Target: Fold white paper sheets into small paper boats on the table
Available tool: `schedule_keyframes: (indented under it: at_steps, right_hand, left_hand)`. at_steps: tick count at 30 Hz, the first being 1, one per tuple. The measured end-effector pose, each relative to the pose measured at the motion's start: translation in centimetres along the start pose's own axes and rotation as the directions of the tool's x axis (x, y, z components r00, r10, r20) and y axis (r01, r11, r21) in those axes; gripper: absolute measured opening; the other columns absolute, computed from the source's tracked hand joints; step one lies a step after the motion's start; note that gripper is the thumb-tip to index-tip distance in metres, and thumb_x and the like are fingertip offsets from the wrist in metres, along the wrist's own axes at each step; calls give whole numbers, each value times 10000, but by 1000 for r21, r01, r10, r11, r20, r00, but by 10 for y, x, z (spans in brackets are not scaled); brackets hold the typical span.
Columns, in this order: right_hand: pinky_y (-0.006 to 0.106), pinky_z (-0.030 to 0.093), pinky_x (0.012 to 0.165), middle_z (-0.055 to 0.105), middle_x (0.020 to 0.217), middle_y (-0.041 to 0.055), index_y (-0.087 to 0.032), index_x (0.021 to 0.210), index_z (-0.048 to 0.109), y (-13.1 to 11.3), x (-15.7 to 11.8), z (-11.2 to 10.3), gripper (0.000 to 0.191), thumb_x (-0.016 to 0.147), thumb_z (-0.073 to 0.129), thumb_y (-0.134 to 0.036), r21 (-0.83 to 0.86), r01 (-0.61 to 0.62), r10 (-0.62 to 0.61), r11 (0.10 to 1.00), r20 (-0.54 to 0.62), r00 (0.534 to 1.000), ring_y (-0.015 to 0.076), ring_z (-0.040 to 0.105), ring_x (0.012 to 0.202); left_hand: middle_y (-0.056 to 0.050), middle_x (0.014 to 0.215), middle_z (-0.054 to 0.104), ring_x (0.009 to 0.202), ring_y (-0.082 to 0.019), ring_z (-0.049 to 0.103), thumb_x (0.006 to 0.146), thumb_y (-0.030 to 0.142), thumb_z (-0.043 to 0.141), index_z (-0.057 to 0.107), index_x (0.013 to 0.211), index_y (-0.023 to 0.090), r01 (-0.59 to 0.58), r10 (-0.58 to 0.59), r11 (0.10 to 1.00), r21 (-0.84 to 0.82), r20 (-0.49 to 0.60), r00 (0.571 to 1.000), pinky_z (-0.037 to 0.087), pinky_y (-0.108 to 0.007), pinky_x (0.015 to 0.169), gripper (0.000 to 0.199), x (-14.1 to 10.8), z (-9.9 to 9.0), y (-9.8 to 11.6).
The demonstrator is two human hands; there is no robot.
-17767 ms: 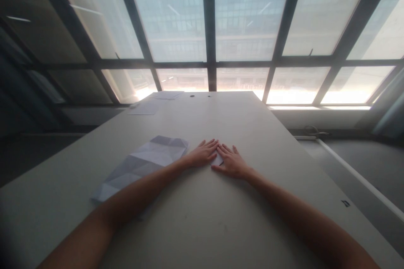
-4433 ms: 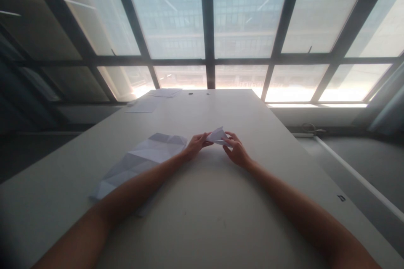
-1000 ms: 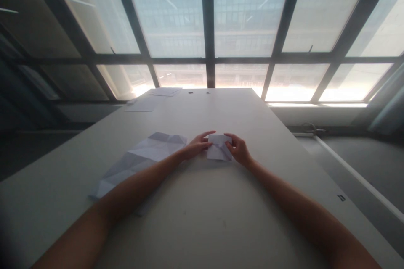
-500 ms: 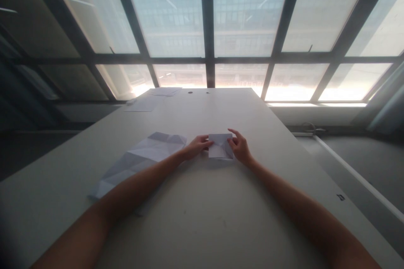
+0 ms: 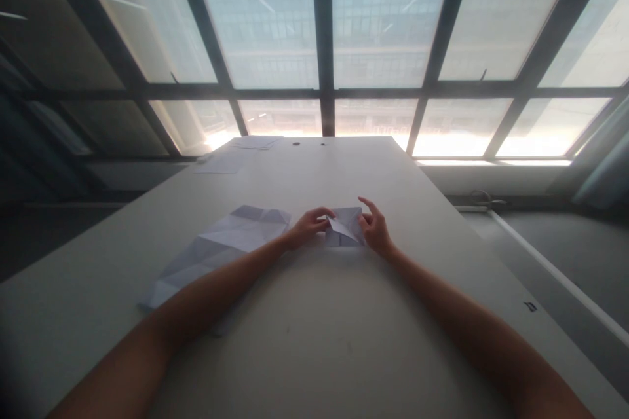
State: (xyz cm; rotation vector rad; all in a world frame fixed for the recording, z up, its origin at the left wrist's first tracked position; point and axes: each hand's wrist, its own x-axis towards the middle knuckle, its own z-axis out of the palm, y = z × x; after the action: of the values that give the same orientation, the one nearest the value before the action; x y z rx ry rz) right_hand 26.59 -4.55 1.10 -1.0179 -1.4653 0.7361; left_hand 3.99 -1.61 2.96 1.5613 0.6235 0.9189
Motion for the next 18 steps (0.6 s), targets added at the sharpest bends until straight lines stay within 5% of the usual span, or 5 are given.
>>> schedule_keyframes:
  at_steps: [7,13,18]
  right_hand:
    - [222,244,454,415,579,-71,-138,1270,596,1,-4,3,460,867,527,-349,-9,-13,15,1000,186,982,97,307,495]
    - [233,329,500,429,608,-51,-134,1340,548,-1,-4,2,551,925,477,-488,-32,-4,11,999,211,977,125,396,550]
    - [212,262,453,456,580,-82,-165,1441,420,1,-3,2,674,860,616,-443,-11,-25,27,1000,295,955,103,351,490]
  left_hand:
    - [-77,911,671,804,-168,611,739,527,778,683,808,106,-39,54,987,156,-96,994,476,-273,741,438,2,1,-3]
    - [0,796,610,725,-146,605,696,510,816,612,1066,161,-7,34,987,164,-165,986,457,-225,629,548,1,0,-6]
    - [33,733,550,670,-121,580,750,511,775,590,1129,163,-6,28,992,128,-171,985,473,-217,613,547,0,0,-2]
